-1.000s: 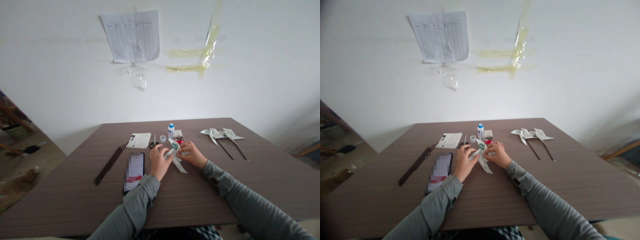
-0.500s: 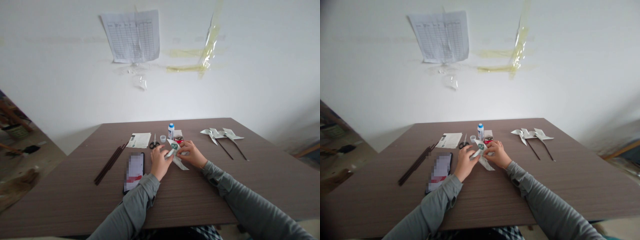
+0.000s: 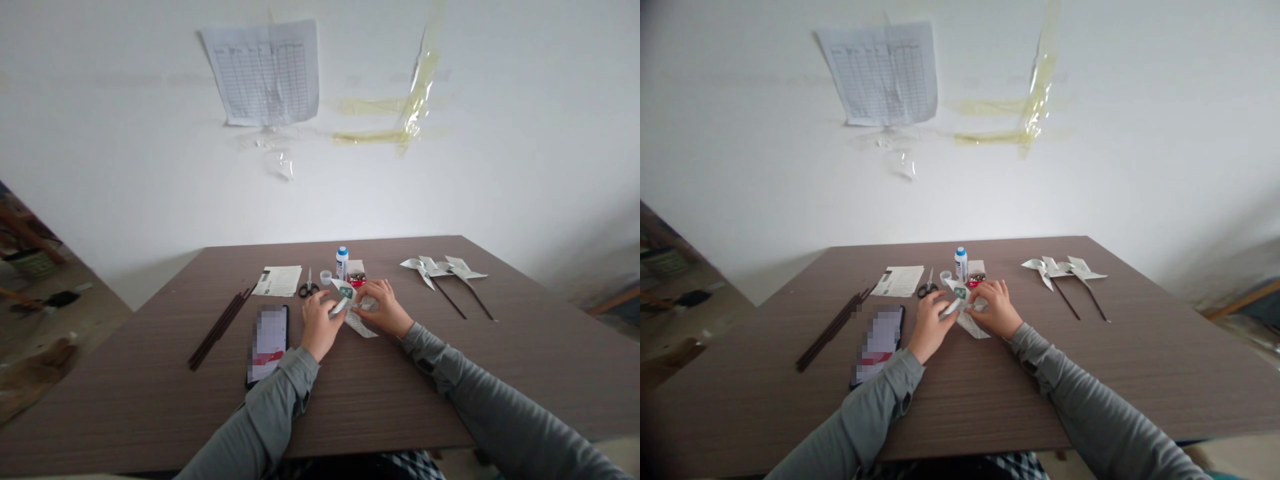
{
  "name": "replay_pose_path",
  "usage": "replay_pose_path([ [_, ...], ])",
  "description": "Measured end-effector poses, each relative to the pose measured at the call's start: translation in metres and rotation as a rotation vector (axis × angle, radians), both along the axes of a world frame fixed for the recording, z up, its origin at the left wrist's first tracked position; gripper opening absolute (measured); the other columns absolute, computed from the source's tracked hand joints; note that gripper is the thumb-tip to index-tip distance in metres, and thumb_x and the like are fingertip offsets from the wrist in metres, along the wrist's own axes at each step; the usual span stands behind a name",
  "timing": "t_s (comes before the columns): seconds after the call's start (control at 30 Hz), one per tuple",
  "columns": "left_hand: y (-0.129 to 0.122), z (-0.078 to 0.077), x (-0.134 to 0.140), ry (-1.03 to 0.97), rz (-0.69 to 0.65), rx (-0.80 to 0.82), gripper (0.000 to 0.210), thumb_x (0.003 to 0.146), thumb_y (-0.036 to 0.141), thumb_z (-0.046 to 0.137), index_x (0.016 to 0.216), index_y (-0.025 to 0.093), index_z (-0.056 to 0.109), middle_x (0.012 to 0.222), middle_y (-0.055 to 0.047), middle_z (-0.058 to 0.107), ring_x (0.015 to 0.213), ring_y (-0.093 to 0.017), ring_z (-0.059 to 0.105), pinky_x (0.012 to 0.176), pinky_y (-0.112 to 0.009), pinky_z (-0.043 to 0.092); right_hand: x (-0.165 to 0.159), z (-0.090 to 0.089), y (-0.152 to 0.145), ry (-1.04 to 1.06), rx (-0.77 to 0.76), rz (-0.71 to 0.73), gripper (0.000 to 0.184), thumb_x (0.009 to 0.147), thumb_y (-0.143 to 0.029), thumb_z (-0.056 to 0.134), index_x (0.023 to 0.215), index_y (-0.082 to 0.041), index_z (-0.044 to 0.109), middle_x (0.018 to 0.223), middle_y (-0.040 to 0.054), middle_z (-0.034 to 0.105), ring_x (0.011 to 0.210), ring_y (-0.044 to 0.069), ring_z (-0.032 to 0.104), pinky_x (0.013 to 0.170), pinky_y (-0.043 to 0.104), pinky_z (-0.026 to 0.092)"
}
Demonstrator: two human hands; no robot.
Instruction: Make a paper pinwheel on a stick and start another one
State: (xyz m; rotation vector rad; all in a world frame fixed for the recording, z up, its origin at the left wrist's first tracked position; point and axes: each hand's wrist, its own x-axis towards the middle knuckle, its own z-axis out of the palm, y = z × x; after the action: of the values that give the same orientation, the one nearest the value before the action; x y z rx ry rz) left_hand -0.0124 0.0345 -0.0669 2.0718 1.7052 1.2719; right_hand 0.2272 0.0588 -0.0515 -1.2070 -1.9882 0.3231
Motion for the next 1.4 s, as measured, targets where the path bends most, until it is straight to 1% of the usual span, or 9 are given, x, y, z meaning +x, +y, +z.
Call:
replay_pose_path([
  [0.1, 0.000, 0.001, 0.000, -0.008, -0.003, -0.002, 0.016, 0.094, 0.016, 0.103, 0.094, 0.029, 0.096, 0.146, -0.011, 0.092, 0.146, -0.039, 0.082, 0.131, -0.064, 0.067, 0.000, 0.001, -0.001, 0.033, -0.038, -0.026, 0.032, 0.089, -0.038, 0.104, 0.114, -0.032, 0.085, 0.132, 0.0105, 0.093, 0.137, 0.045, 0.083, 0.149, 0.090, 0.039],
  [0.23, -0.001, 0.002, 0.000, -0.014, -0.003, -0.013, 0.015, 0.094, 0.016, 0.103, 0.093, 0.029, 0.096, 0.147, -0.012, 0.092, 0.147, -0.040, 0.082, 0.133, -0.066, 0.065, -0.001, 0.002, -0.001, 0.037, -0.096, -0.001, 0.049, 0.090, -0.035, 0.100, 0.138, -0.035, 0.086, 0.135, 0.0092, 0.094, 0.149, 0.047, 0.082, 0.152, 0.094, 0.030],
  [0.43, -0.003, 0.003, 0.004, -0.032, -0.001, -0.018, 0.016, 0.089, 0.018, 0.106, 0.092, 0.031, 0.096, 0.143, -0.011, 0.093, 0.148, -0.042, 0.081, 0.139, -0.071, 0.060, 0.000, 0.005, -0.003, -0.010, -0.120, 0.014, 0.076, 0.091, -0.032, 0.097, 0.166, -0.039, 0.084, 0.124, 0.0056, 0.094, 0.140, 0.045, 0.086, 0.152, 0.091, 0.034],
  [0.63, -0.002, 0.005, 0.008, -0.003, 0.007, -0.069, 0.020, 0.083, 0.017, 0.110, 0.094, 0.030, 0.099, 0.145, -0.013, 0.094, 0.149, -0.045, 0.083, 0.139, -0.075, 0.059, 0.002, 0.004, -0.001, -0.014, -0.136, 0.029, 0.072, 0.093, -0.036, 0.099, 0.164, -0.037, 0.087, 0.121, 0.0059, 0.094, 0.134, 0.043, 0.087, 0.151, 0.089, 0.038],
  [0.87, 0.001, 0.008, 0.005, 0.018, -0.015, -0.051, 0.018, 0.084, 0.024, 0.114, 0.091, 0.032, 0.099, 0.139, -0.012, 0.095, 0.143, -0.043, 0.084, 0.131, -0.071, 0.066, 0.004, -0.001, 0.004, -0.021, -0.099, 0.019, 0.065, 0.092, -0.039, 0.103, 0.157, -0.038, 0.093, 0.118, 0.0050, 0.093, 0.125, 0.040, 0.086, 0.148, 0.084, 0.044],
  [1.0, 0.001, 0.008, 0.006, 0.028, -0.016, -0.057, 0.017, 0.087, 0.024, 0.114, 0.092, 0.030, 0.099, 0.142, -0.013, 0.094, 0.146, -0.045, 0.083, 0.133, -0.076, 0.064, 0.003, 0.000, 0.003, -0.022, -0.134, 0.022, 0.061, 0.092, -0.039, 0.104, 0.152, -0.033, 0.095, 0.124, 0.0090, 0.095, 0.129, 0.042, 0.086, 0.147, 0.086, 0.045],
  [1.13, 0.000, 0.009, 0.009, 0.013, -0.009, -0.083, 0.019, 0.087, 0.019, 0.114, 0.091, 0.030, 0.099, 0.145, -0.014, 0.094, 0.148, -0.045, 0.083, 0.137, -0.077, 0.061, 0.003, 0.001, 0.003, -0.022, -0.159, 0.034, 0.043, 0.092, -0.040, 0.108, 0.134, -0.032, 0.100, 0.133, 0.0127, 0.097, 0.140, 0.046, 0.086, 0.144, 0.086, 0.050],
  [1.27, -0.002, 0.015, 0.012, 0.000, 0.005, -0.142, 0.022, 0.088, 0.013, 0.112, 0.090, 0.029, 0.098, 0.147, -0.013, 0.094, 0.152, -0.046, 0.083, 0.141, -0.080, 0.058, 0.003, -0.002, 0.005, -0.014, -0.173, 0.052, 0.026, 0.095, -0.042, 0.107, 0.118, -0.033, 0.100, 0.137, 0.0125, 0.098, 0.144, 0.045, 0.085, 0.148, 0.089, 0.044],
  [1.4, -0.003, 0.017, 0.013, -0.019, 0.020, -0.158, 0.025, 0.087, 0.011, 0.113, 0.087, 0.029, 0.097, 0.144, -0.012, 0.093, 0.150, -0.044, 0.083, 0.140, -0.076, 0.060, 0.004, -0.005, 0.008, 0.019, -0.206, 0.067, 0.025, 0.095, -0.043, 0.107, 0.116, -0.033, 0.099, 0.143, 0.0127, 0.097, 0.147, 0.047, 0.086, 0.150, 0.094, 0.037],
])
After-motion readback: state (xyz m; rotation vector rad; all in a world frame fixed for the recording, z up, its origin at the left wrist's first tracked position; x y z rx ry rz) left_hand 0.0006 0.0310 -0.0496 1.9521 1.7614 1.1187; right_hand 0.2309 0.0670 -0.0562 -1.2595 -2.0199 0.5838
